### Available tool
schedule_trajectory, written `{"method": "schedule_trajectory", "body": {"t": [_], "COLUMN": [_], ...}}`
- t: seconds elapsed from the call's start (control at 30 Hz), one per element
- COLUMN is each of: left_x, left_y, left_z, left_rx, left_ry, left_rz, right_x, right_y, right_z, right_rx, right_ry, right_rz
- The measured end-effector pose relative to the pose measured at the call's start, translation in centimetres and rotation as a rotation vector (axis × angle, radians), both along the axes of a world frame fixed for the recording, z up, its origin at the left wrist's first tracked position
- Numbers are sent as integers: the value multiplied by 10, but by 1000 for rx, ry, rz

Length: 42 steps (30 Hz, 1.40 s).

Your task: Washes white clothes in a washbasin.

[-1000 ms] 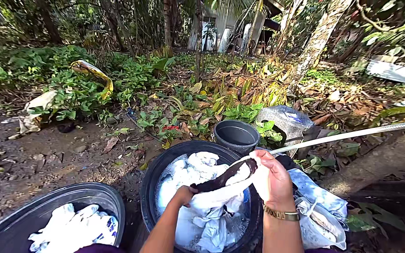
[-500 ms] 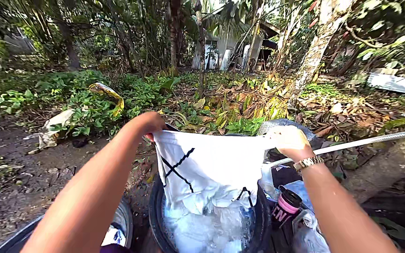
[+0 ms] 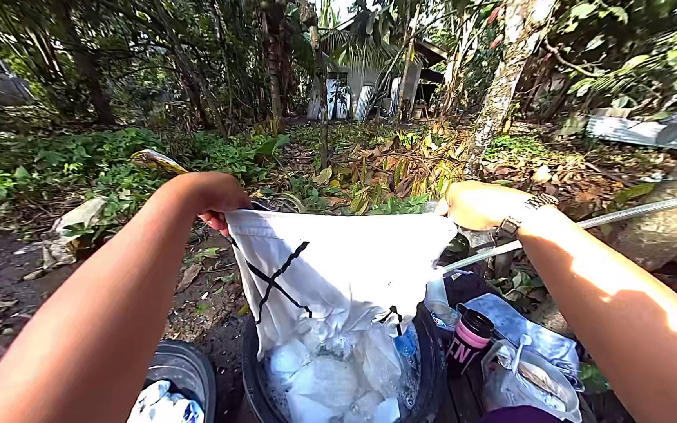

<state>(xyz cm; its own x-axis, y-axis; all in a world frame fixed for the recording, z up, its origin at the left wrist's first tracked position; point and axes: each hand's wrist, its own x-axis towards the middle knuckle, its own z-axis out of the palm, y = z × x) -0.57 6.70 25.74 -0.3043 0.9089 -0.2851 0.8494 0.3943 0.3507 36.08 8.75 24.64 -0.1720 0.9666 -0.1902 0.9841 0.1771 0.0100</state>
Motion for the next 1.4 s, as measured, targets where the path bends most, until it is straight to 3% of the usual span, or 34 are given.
{"method": "schedule_trajectory", "body": {"t": [0.1,0.17,0.23,0.43,0.5,0.63,0.83,0.93,1.03,1.07,1.17,1.23,1.33,1.4], "left_x": [3,3,5,55,80,122,124,114,64,40,-14,-25,-15,-1], "left_y": [7,19,31,8,-10,-38,-32,-23,11,24,31,32,24,19], "left_z": [-27,-67,-132,-355,-418,-490,-531,-499,-445,-429,-400,-408,-442,-463], "left_rx": [-160,-251,-314,-474,-476,-418,-384,-543,-653,-648,-370,-214,-143,-80], "left_ry": [3,-5,30,74,98,245,314,268,35,-126,-681,-837,-841,-823], "left_rz": [-31,-56,-105,-320,-231,7,24,-155,-440,-402,156,448,480,504], "right_x": [15,12,-4,-59,-77,-99,-98,-82,-37,-23,-4,4,2,-7], "right_y": [26,41,48,20,4,-22,-18,14,60,70,84,86,68,54], "right_z": [-46,-86,-128,-323,-383,-461,-483,-468,-452,-437,-402,-405,-429,-448], "right_rx": [-100,-227,-373,-627,-681,-586,-609,-760,-724,-670,-368,-185,-232,-198], "right_ry": [116,139,68,73,97,277,241,180,450,624,1095,943,568,525], "right_rz": [-15,-70,-106,-100,-109,-328,-238,-107,-223,-350,-753,-792,-746,-814]}}
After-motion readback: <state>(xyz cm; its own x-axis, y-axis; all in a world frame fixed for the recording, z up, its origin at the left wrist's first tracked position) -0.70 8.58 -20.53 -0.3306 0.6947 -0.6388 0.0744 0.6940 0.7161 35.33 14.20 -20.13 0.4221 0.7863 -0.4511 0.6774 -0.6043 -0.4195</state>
